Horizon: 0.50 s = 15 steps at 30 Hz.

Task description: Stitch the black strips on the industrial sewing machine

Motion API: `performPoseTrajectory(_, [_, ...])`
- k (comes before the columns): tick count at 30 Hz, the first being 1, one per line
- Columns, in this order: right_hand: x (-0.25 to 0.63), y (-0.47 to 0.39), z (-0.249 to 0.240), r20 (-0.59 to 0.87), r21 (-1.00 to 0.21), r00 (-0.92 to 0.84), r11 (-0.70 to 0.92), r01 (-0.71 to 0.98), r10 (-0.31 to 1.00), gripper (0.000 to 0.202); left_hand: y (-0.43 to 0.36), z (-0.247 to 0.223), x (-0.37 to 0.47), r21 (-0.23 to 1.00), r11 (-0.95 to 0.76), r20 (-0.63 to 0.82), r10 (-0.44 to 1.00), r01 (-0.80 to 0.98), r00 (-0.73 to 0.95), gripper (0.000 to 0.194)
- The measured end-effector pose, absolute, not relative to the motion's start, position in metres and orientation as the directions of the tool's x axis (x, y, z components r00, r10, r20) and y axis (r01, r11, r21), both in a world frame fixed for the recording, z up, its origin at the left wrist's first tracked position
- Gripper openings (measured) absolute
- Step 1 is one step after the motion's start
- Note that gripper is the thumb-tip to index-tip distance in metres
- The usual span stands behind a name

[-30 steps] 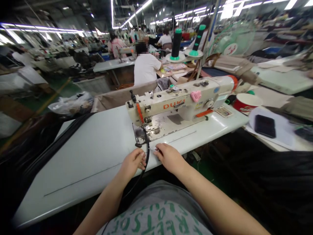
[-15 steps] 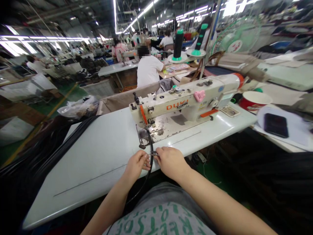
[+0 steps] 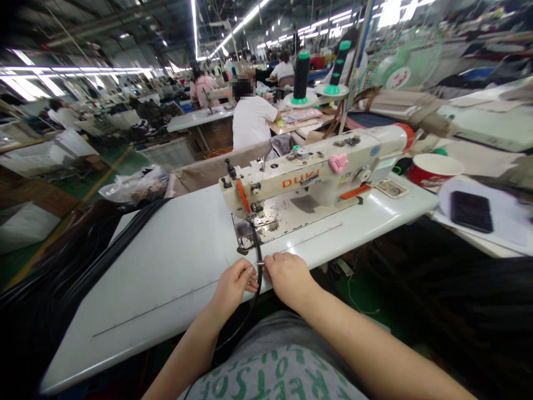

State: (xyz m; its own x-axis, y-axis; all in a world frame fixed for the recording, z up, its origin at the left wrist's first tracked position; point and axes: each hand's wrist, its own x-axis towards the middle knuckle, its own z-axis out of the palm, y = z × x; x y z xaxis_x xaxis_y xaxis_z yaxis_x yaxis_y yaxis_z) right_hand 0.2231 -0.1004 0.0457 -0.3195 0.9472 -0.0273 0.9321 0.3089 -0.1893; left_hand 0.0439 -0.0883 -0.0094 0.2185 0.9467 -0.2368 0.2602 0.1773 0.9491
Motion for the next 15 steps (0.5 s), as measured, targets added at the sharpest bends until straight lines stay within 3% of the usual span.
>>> performPoseTrajectory(4, [0.228,-0.1,0.043,-0.006,-0.207,-0.276,0.269,0.941,0.961,0.026,-0.09,-0.006,0.036,0.951,0.125,-0.188,0.96,0.283,0.209,0.03])
performPoseTrajectory(7, [0.235,-0.099,0.04,0.007,-0.229,-0.215,0.21,0.95,0.977,0.025,-0.086,0.0,0.015,0.889,0.019,-0.08,0.99,0.458,0.114,0.028])
performPoseTrajectory(11, [0.244,-0.101,0.038,-0.016,-0.256,-0.156,0.147,0.955,0.988,0.025,-0.078,0.0,-0.018,0.567,-0.192,0.259,0.965,0.801,0.047,0.024])
performPoseTrajectory(15, [0.246,-0.105,0.04,-0.039,-0.282,-0.142,0.126,0.951,0.989,0.023,-0.083,-0.018,-0.024,0.342,-0.314,0.327,0.923,0.886,0.201,0.045])
